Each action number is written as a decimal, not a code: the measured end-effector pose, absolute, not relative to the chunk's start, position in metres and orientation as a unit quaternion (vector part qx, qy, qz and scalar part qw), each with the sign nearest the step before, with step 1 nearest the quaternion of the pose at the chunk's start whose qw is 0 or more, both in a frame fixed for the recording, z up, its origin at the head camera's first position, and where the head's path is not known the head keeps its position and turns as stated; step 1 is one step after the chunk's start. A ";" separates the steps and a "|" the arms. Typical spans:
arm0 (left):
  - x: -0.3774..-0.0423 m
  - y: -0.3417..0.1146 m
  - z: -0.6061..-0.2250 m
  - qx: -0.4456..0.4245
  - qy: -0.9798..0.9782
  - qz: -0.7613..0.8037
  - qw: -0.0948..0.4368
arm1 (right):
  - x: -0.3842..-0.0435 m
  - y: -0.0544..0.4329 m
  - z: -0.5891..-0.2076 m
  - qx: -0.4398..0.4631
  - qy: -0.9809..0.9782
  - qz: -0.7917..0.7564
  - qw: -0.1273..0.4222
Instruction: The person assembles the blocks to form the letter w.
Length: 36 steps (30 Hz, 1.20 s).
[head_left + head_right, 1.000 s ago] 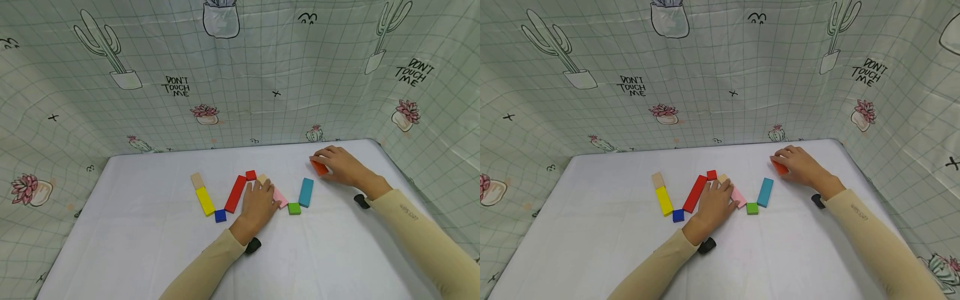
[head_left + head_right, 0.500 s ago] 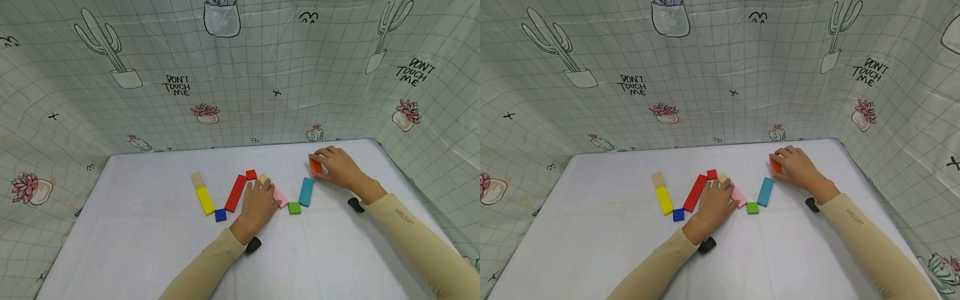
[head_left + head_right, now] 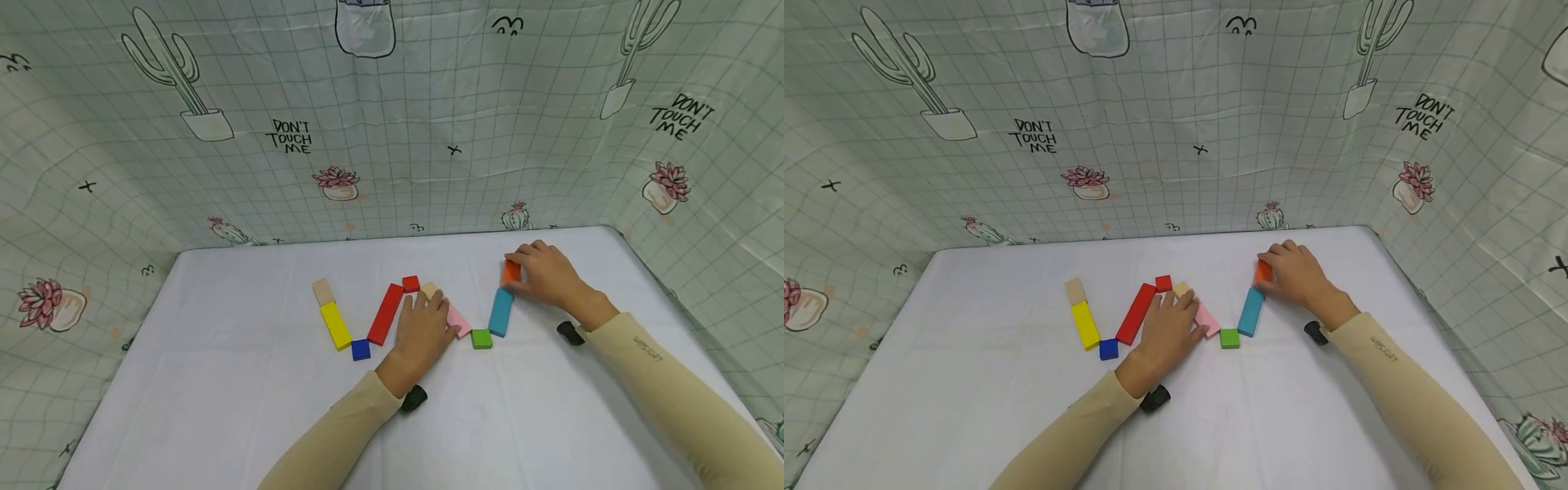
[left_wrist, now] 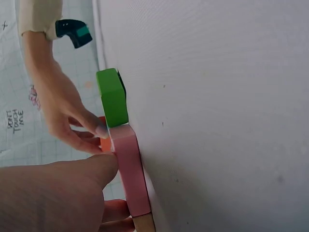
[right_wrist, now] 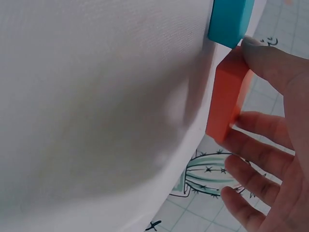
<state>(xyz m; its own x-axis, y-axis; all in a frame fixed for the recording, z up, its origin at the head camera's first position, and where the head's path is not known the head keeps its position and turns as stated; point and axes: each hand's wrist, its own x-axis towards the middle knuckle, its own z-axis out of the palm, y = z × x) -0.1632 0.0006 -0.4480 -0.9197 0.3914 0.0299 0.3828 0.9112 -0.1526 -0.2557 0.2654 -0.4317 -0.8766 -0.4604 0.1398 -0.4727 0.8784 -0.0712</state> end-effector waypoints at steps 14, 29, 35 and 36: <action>-0.163 0.001 -0.447 -0.197 -0.978 0.069 0.029 | -0.260 0.264 -0.437 0.232 -0.970 0.060 0.045; -0.164 0.000 -0.449 -0.199 -0.977 0.066 0.032 | -0.261 0.266 -0.439 0.237 -0.969 0.067 0.032; -0.164 0.000 -0.449 -0.199 -0.978 0.063 0.028 | -0.261 0.266 -0.438 0.240 -0.968 0.072 0.034; -0.164 0.000 -0.449 -0.199 -0.978 0.063 0.028 | -0.261 0.266 -0.438 0.241 -0.967 0.072 0.034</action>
